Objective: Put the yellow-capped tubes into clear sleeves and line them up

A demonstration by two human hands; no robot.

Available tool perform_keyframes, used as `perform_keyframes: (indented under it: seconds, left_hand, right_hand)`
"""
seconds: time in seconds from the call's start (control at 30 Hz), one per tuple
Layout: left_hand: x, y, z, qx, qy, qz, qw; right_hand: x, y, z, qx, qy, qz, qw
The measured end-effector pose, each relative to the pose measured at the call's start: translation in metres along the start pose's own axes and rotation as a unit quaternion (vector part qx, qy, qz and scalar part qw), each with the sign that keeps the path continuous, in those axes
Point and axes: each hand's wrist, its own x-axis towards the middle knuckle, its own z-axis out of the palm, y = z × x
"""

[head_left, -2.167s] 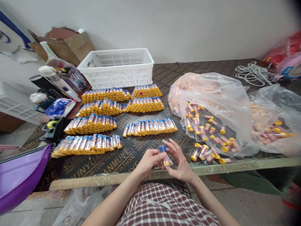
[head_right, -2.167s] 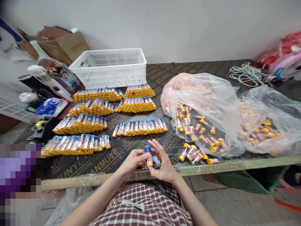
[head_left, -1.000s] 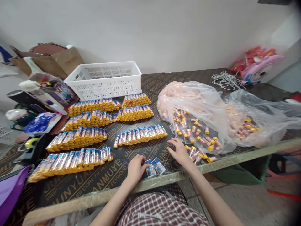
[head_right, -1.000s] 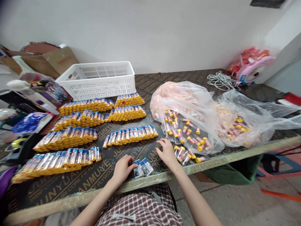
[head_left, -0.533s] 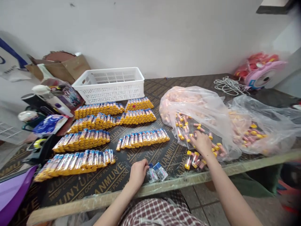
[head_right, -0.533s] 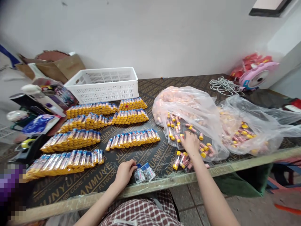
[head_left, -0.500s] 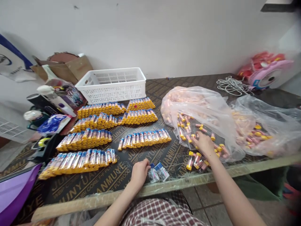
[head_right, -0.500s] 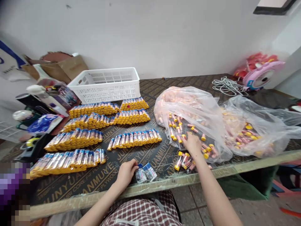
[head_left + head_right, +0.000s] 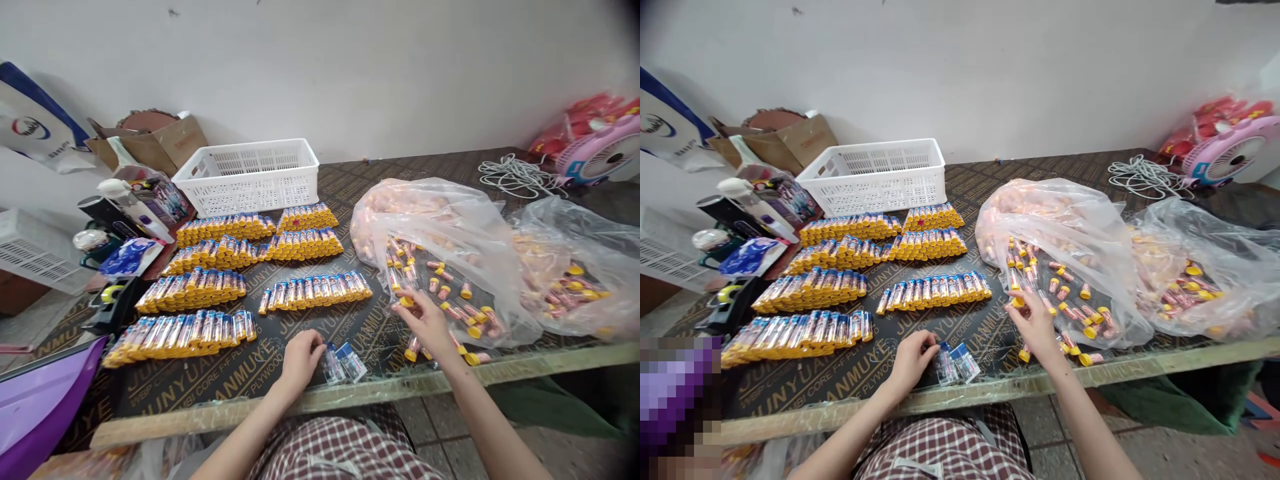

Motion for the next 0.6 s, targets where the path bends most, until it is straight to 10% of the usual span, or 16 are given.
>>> perform_keyframes:
  seconds: [0.23, 0.6]
  left_hand:
    - [0.025, 0.012, -0.011, -0.474, 0.042, -0.208, 0.854]
    - [0.034, 0.022, -0.01, -0.566, 0.099, -0.265, 0.774]
  right_hand:
    - [-0.048, -0.032, 0.034, 0.183, -0.035, -0.007, 0.982]
    - [-0.079, -0.046, 0.052, 0.161, -0.012, -0.043, 0.986]
